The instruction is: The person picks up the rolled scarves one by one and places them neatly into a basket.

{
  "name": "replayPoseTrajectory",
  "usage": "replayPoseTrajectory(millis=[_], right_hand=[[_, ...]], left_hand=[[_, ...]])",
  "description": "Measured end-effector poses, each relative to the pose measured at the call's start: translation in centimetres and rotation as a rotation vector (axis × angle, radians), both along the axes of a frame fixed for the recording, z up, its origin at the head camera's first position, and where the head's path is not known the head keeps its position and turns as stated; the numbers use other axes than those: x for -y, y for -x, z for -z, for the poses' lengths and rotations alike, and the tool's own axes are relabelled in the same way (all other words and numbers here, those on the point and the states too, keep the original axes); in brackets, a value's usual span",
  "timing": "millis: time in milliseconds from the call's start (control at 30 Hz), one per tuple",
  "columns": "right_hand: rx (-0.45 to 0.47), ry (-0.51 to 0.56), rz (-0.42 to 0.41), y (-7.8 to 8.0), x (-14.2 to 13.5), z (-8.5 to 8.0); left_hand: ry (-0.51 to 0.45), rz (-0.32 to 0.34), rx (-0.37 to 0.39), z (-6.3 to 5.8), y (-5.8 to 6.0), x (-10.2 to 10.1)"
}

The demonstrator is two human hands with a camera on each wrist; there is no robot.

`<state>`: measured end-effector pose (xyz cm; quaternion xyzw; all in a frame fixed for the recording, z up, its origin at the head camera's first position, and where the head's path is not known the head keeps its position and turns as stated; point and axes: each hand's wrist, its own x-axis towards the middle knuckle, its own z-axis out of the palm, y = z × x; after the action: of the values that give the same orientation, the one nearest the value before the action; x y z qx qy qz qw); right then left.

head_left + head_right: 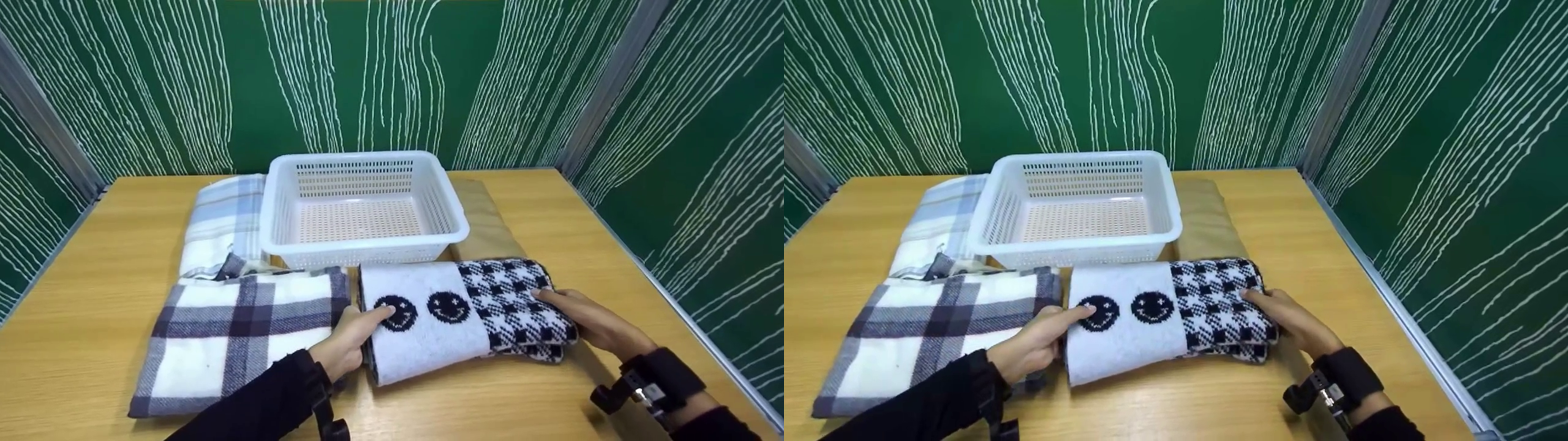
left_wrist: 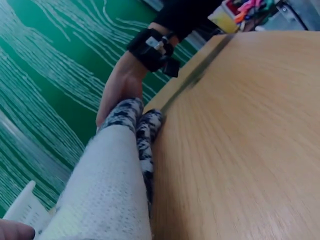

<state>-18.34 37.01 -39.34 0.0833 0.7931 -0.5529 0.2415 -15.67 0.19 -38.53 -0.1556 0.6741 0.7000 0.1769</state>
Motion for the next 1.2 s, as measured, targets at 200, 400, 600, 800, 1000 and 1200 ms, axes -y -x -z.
replayPoseTrajectory(millis=[200, 400, 600, 800, 1000, 1200], right_hand=[[0.075, 0.277, 0.073, -0.5, 0.0, 0.6], [0.088, 0.438, 0.083, -1.4, 0.1, 0.6], [0.054, 0.509, 0.079, -2.7, -0.1, -1.4], [0.042, 0.582, 0.073, -4.2, -0.1, -4.5], [0.011, 0.696, 0.071, -5.2, 0.6, -7.1], [-0.077, 0.692, 0.078, -4.5, 3.1, -9.4]], left_hand=[[-0.053, -0.002, 0.049, 1.0, 0.0, -0.4], [-0.140, -0.001, 0.064, 1.0, -0.8, -0.5], [-0.188, 0.046, 0.043, -0.2, -1.8, -0.2], [-0.228, 0.097, 0.001, -2.4, -2.9, 0.8], [-0.271, 0.107, -0.022, -5.2, -3.5, 3.1], [-0.224, 0.066, -0.078, -7.9, -2.6, 6.1]])
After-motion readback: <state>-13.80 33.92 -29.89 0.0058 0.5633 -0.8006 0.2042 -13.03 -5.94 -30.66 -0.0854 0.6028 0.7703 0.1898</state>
